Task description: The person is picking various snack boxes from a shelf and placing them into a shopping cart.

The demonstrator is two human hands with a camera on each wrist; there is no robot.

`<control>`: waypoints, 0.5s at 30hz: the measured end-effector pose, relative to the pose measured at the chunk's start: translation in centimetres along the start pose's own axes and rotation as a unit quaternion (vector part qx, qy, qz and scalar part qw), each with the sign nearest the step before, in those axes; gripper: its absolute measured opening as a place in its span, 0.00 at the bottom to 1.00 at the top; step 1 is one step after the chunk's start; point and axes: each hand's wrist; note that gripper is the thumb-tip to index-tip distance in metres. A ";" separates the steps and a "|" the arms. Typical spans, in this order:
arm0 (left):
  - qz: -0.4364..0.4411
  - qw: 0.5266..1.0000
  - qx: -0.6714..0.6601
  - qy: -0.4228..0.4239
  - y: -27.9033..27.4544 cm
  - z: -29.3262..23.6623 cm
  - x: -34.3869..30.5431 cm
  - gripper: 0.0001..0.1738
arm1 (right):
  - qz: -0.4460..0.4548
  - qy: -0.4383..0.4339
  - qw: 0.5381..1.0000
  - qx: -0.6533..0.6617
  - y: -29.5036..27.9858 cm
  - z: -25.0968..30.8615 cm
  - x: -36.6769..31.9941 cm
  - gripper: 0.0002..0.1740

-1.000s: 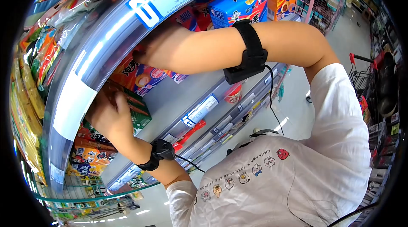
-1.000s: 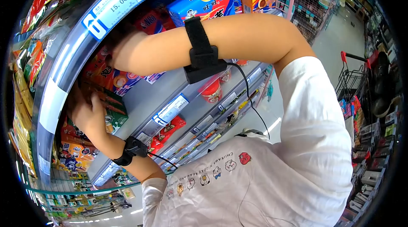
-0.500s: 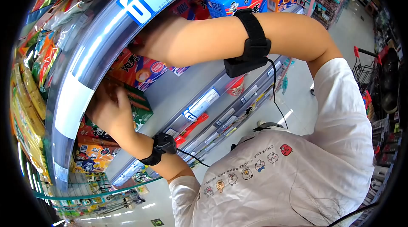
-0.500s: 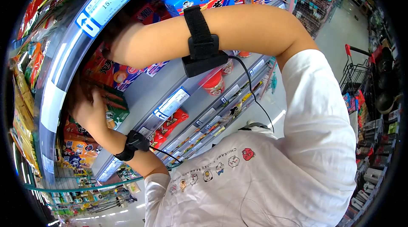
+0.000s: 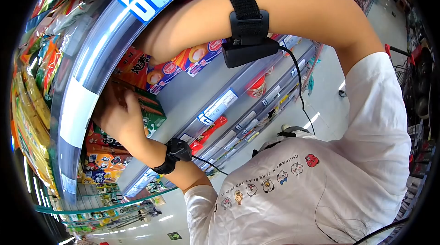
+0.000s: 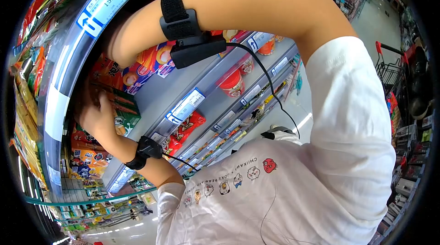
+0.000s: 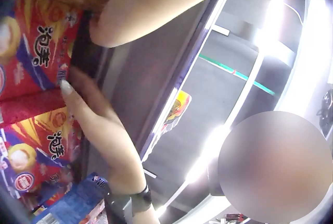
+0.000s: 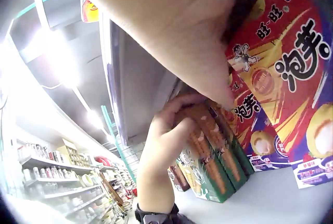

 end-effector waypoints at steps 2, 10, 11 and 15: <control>0.008 1.000 0.001 -0.007 -0.1 0.0 -0.1 0.23 | -0.078 -0.097 0.991 0.043 1.2 -1.4 -0.5 0.14; 0.039 0.998 -0.029 -0.031 -0.1 0.2 0.0 0.23 | -0.023 -0.036 0.995 0.085 0.4 1.4 -0.8 0.20; 0.037 0.998 -0.031 -0.030 -0.1 0.2 0.0 0.23 | -0.103 -0.110 0.988 0.019 1.7 0.6 -1.0 0.22; 0.090 0.987 -0.113 -0.068 -1.0 0.0 0.2 0.25 | -0.136 -0.107 0.979 -0.104 2.8 5.3 -5.8 0.26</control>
Point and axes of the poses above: each hand's wrist, its own x-axis towards the middle knuckle, its own y-axis out of the palm, z = x × y, and after that the axes turned 6 degrees about x, right-handed
